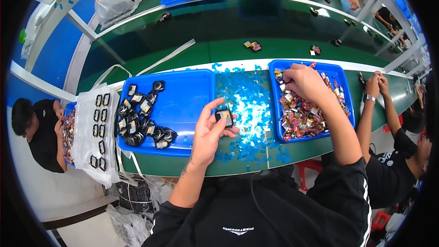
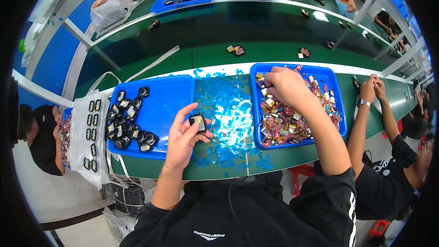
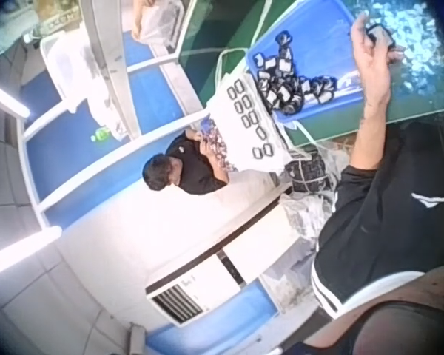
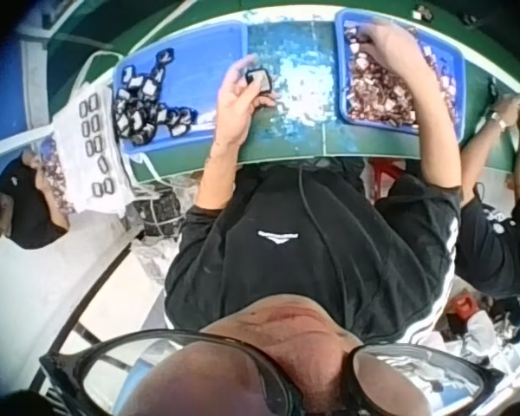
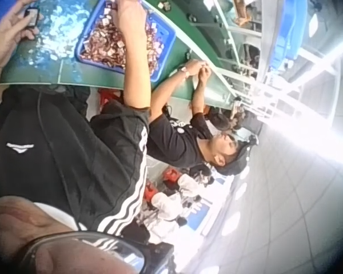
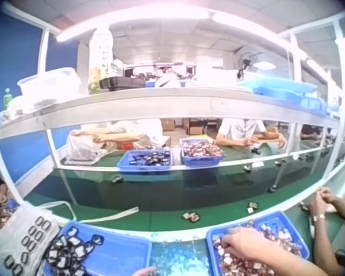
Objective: Assembling internal components into smartwatch housings on a factory assembly line.
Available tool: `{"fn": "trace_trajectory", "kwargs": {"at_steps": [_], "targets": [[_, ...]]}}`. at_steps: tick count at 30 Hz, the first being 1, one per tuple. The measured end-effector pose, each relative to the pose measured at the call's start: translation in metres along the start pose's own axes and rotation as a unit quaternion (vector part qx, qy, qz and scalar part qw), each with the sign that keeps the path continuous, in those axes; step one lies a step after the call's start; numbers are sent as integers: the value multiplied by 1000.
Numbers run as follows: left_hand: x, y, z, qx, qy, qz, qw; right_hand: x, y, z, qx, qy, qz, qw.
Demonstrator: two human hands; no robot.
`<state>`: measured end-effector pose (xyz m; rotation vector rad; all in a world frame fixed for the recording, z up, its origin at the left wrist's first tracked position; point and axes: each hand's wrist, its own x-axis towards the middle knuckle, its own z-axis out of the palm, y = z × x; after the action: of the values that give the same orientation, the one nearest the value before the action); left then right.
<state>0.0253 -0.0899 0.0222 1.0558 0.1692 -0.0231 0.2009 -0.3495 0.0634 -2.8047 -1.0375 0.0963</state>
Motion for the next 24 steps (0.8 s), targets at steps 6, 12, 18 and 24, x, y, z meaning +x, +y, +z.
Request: {"fn": "trace_trajectory", "kwargs": {"at_steps": [6,12,18,24], "targets": [[-3,-2,2,86,-25,8,996,-11,2,5,-27,126,-33,991],[-1,-1,11,132,-31,26,990,-36,-5,5,396,258,159,867],[18,6,54,314,-80,142,935,-68,-58,-1,563,235,125,782],[18,10,73,381,-121,119,909,-68,-95,12,647,198,71,733]]}}
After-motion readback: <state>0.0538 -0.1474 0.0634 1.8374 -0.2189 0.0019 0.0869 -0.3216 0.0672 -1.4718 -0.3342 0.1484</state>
